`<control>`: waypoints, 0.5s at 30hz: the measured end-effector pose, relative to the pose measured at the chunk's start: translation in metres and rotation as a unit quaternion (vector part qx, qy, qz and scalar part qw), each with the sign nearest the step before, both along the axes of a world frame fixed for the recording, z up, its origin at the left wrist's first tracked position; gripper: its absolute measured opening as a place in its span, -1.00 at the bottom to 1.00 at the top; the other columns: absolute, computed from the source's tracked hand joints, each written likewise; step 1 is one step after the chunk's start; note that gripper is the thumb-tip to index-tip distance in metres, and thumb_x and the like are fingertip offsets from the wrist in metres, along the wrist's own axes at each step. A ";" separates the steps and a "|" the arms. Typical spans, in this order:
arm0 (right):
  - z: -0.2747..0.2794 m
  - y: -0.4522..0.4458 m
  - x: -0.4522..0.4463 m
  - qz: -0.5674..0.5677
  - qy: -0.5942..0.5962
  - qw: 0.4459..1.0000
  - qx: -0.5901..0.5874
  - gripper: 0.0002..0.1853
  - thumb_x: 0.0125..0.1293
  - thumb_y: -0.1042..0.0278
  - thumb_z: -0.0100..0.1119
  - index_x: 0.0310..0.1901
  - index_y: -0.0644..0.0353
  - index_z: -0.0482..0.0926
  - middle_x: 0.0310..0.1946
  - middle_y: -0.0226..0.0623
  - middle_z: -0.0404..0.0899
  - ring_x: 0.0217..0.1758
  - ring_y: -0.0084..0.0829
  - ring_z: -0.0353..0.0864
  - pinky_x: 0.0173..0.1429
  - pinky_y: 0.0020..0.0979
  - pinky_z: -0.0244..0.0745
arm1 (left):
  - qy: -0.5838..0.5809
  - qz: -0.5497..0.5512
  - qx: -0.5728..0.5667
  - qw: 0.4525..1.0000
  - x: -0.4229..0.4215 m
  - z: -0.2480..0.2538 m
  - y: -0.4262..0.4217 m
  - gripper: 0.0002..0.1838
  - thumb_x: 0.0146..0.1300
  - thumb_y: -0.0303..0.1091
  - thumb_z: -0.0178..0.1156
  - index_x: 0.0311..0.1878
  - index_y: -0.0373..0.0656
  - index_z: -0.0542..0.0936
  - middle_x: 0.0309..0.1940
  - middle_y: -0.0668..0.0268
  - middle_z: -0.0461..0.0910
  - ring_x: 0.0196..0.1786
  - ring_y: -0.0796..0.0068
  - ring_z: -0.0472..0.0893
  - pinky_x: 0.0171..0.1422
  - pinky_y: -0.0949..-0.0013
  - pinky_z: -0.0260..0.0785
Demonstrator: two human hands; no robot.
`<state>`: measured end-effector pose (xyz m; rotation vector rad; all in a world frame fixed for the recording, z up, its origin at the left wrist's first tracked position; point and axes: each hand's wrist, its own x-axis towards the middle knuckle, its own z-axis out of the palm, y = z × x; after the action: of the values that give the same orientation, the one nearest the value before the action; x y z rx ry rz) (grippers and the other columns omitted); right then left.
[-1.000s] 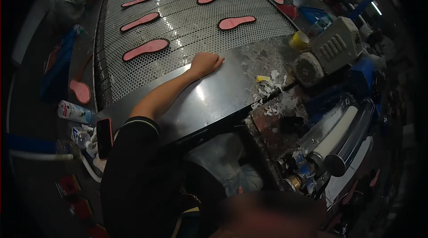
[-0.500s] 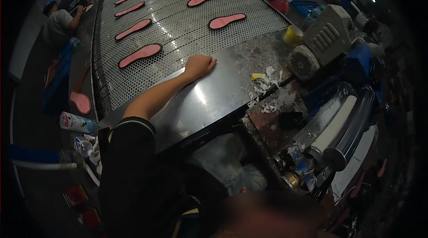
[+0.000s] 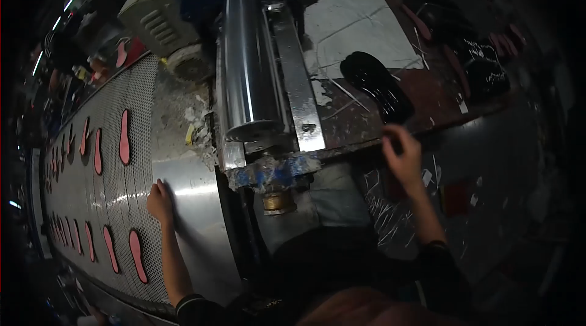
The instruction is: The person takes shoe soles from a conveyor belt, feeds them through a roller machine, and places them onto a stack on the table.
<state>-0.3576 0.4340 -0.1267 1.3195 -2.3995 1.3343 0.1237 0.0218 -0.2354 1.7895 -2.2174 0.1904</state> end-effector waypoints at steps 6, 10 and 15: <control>-0.048 0.002 -0.132 -0.133 0.048 0.978 0.150 -0.50 0.17 0.15 0.35 0.10 0.23 0.54 0.03 0.01 0.60 0.09 0.09 0.58 0.17 -0.13 0.47 | 0.005 -0.020 -0.018 1.000 0.003 -0.002 -0.001 -0.46 0.45 0.06 -0.06 -0.45 -0.20 0.56 -0.57 0.01 0.58 -0.50 -0.09 0.58 -0.39 -0.05 0.33; -0.054 0.006 -0.151 -0.117 -0.093 0.975 0.166 -0.43 0.08 0.14 0.42 0.10 0.27 0.53 0.02 0.03 0.62 0.10 0.05 0.59 0.18 -0.16 0.47 | -0.003 -0.013 -0.014 1.000 -0.001 0.003 0.002 -0.45 0.46 0.07 -0.07 -0.45 -0.22 0.58 -0.52 0.00 0.61 -0.45 -0.11 0.60 -0.38 -0.05 0.35; -0.065 0.009 -0.174 -0.117 -0.119 0.976 0.142 -0.47 0.05 0.22 0.44 0.03 0.32 0.56 -0.07 -0.01 0.66 0.04 -0.12 0.66 0.11 -0.23 0.50 | 0.003 -0.021 -0.047 0.999 0.006 -0.011 -0.005 -0.49 0.44 0.04 -0.02 -0.47 -0.18 0.57 -0.59 0.02 0.58 -0.50 -0.09 0.59 -0.42 -0.06 0.35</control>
<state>-0.5321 0.4435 -0.1918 0.9281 -2.8907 1.1771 0.1296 0.0169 -0.2465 1.6904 -2.2032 0.2753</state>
